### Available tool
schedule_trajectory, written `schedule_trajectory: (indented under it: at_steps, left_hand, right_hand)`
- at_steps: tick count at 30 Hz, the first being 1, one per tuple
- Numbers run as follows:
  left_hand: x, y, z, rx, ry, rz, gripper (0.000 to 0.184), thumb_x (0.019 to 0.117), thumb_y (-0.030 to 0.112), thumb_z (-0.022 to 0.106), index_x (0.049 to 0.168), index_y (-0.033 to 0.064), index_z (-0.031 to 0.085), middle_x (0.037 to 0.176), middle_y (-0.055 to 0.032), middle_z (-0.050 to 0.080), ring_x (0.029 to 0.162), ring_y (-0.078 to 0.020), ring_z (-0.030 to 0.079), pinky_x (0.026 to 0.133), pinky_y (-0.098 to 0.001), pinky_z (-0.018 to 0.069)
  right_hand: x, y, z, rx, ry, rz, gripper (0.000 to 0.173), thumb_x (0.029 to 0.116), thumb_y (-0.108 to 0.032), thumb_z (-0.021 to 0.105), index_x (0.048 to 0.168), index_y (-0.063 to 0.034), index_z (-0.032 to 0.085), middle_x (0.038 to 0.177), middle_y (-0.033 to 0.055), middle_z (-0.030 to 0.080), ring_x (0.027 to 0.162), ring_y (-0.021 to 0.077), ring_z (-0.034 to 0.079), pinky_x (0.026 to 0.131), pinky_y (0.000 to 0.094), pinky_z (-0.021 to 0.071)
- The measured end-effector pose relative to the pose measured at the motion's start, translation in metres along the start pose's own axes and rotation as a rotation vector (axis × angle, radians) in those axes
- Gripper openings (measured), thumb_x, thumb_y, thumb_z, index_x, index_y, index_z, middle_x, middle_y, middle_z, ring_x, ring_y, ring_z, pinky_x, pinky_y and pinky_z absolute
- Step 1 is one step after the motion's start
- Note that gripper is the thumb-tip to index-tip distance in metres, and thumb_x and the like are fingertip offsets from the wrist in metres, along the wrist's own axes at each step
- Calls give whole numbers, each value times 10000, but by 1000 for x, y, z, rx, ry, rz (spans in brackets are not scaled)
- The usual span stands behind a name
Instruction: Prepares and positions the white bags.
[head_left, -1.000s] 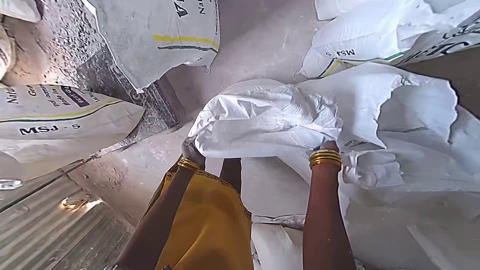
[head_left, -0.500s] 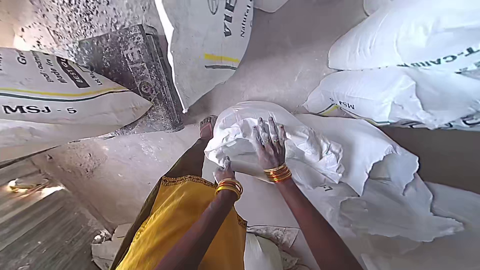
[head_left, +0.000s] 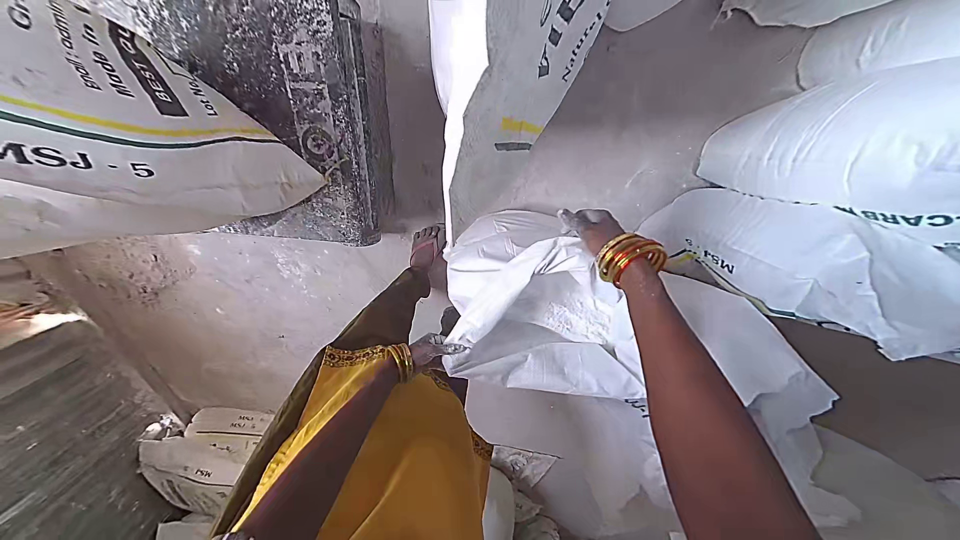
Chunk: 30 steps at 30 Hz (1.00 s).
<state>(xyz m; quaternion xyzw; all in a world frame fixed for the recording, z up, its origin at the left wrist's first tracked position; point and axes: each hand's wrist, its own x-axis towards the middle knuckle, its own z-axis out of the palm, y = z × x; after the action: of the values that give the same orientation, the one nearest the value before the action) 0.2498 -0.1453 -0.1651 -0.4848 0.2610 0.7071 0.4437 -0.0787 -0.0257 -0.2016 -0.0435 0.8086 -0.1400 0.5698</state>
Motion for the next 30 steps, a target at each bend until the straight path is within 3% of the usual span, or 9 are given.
schedule_trajectory:
  at_steps: [3,6,10,13,16,21,24,28,30]
  left_hand:
    - [-25,28,18,231,118,153,402,1036,87,565,1398,-76,500,1297,-188,606,1129,-142,596,998,-293,477]
    - [-23,61,29,511,303,429,705,952,245,710,1535,-14,409,1545,-243,452,1439,-309,441,1197,-447,348]
    - [-5,142,87,1124,263,917,701,890,345,780,1467,22,546,1532,-178,517,1453,-321,453,1226,-486,305]
    - [37,185,148,1526,69,887,731,965,480,674,1499,13,499,1537,-180,513,1491,-310,405,1261,-514,193]
    - [64,188,186,1648,99,618,569,1044,413,574,1432,-2,559,1437,-216,588,1419,-340,484,1236,-519,248]
    - [78,188,183,1277,106,465,358,1087,203,509,1247,-89,640,1269,-297,643,1246,-401,601,1098,-547,425]
    - [80,202,180,1240,-18,523,288,1057,134,560,1015,-125,678,931,-219,672,871,-258,625,863,-429,495]
    - [100,229,183,1436,-171,514,344,1019,163,635,735,-29,599,651,-11,512,600,-68,455,634,-277,415]
    - [112,235,185,1447,-137,432,408,1036,219,616,675,45,539,622,41,475,565,-33,441,607,-246,402]
  right_hand:
    - [-43,15,-11,-35,320,-108,492,1089,-347,488,1334,72,569,1263,327,625,1168,454,624,1015,604,454]
    - [-104,44,-13,0,659,-103,443,1085,-294,471,1338,56,569,1268,298,634,1183,427,626,1027,568,479]
    - [-166,76,25,108,1004,265,660,995,-254,585,1487,138,384,1476,367,466,1402,464,454,1183,508,325]
    - [-173,109,71,214,1067,402,911,907,-277,726,1547,147,234,1573,383,311,1481,481,331,1209,519,274]
    - [-157,128,93,364,1094,400,826,938,-191,710,1532,163,259,1549,375,367,1470,430,389,1222,395,294]
    - [-127,158,68,462,1012,351,325,994,-155,649,1175,112,691,1119,311,702,1091,383,676,1019,462,474]
    - [-115,203,50,643,927,226,370,1075,-228,517,962,86,676,817,104,612,737,84,546,749,281,471]
    - [-113,233,2,589,404,374,678,1134,-430,238,1274,118,611,1301,347,596,1248,423,568,1070,576,383]
    - [-96,238,-8,569,309,422,711,1129,-459,164,1360,66,584,1443,325,519,1397,424,462,1149,564,308]
